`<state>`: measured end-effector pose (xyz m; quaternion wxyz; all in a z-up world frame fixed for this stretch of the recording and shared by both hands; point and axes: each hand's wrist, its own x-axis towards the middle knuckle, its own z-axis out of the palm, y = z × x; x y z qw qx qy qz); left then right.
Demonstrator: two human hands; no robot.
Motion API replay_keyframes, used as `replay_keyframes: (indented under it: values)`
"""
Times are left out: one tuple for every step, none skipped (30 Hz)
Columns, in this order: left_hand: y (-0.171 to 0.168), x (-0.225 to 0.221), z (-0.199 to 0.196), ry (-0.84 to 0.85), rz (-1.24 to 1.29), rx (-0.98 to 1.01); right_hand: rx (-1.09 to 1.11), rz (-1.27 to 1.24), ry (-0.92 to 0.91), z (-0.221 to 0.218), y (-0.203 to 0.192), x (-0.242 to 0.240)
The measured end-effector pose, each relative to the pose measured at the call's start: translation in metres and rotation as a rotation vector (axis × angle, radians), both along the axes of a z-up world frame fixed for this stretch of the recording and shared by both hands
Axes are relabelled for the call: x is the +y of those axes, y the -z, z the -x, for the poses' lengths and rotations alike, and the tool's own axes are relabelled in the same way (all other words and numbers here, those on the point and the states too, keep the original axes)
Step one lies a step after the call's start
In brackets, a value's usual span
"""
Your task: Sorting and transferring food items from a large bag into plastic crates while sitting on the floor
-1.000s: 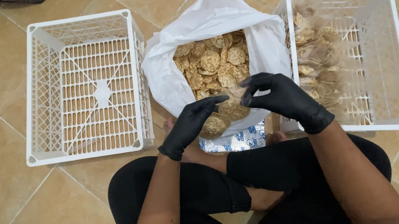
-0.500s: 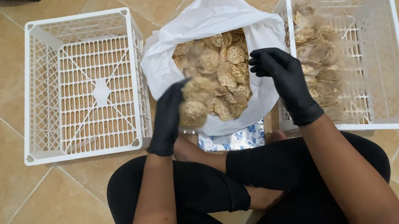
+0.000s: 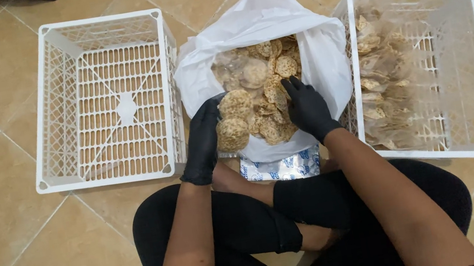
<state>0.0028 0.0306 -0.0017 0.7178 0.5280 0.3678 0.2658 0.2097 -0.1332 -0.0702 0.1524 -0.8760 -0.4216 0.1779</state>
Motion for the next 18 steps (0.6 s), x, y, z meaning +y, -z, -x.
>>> replay_keyframes:
  values:
    - [0.008,0.003,-0.001,0.009,0.006,-0.015,-0.146,-0.002,-0.066,-0.011,0.019,0.005]
    - [0.015,0.006,-0.002,0.017,0.011,-0.03,-0.291,-0.004,-0.131,-0.022,0.039,0.01]
    - [0.011,0.006,0.0,0.011,0.012,-0.025,-0.286,-0.005,-0.138,-0.026,0.041,0.015]
    - [0.007,0.006,0.002,0.043,0.003,-0.02,-0.331,-0.001,-0.173,-0.029,0.044,0.021]
    - [0.004,0.006,0.003,0.075,-0.006,-0.017,-0.378,0.002,-0.207,-0.034,0.046,0.028]
    - [-0.003,0.004,0.002,0.069,-0.006,-0.014,-0.375,0.001,-0.214,-0.037,0.053,0.033]
    - [-0.009,0.001,0.0,0.082,0.001,-0.02,-0.472,0.112,-0.242,-0.039,0.06,0.038]
    - [-0.015,-0.002,-0.001,0.096,0.008,-0.027,-0.569,0.224,-0.27,-0.041,0.067,0.042]
    - [-0.02,-0.001,0.001,0.089,0.007,-0.026,-0.569,0.221,-0.276,-0.037,0.062,0.046]
    - [-0.025,-0.001,0.002,0.13,-0.022,-0.04,-0.517,0.185,-0.244,-0.032,0.056,0.049]
    - [-0.029,-0.002,0.003,0.174,-0.051,-0.056,-0.466,0.15,-0.208,-0.028,0.05,0.051]
    - [-0.024,-0.001,0.002,0.172,-0.052,-0.056,-0.466,0.149,-0.21,-0.025,0.044,0.049]
    - [-0.018,0.0,0.001,0.197,-0.055,-0.054,-0.389,0.098,-0.156,-0.022,0.037,0.048]
    - [-0.012,-0.001,0.0,0.222,-0.058,-0.052,-0.311,0.048,-0.101,-0.019,0.03,0.046]
    - [-0.016,-0.001,0.002,0.226,-0.055,-0.053,-0.311,0.051,-0.098,-0.019,0.024,0.039]
    - [-0.02,-0.003,0.003,0.263,-0.063,-0.08,-0.234,0.004,-0.038,-0.018,0.017,0.031]
    - [-0.024,-0.004,0.003,0.302,-0.072,-0.112,-0.16,-0.044,0.023,-0.019,0.009,0.024]
    - [-0.03,-0.008,0.002,0.306,-0.07,-0.116,-0.164,-0.041,0.027,-0.02,0.0,0.017]
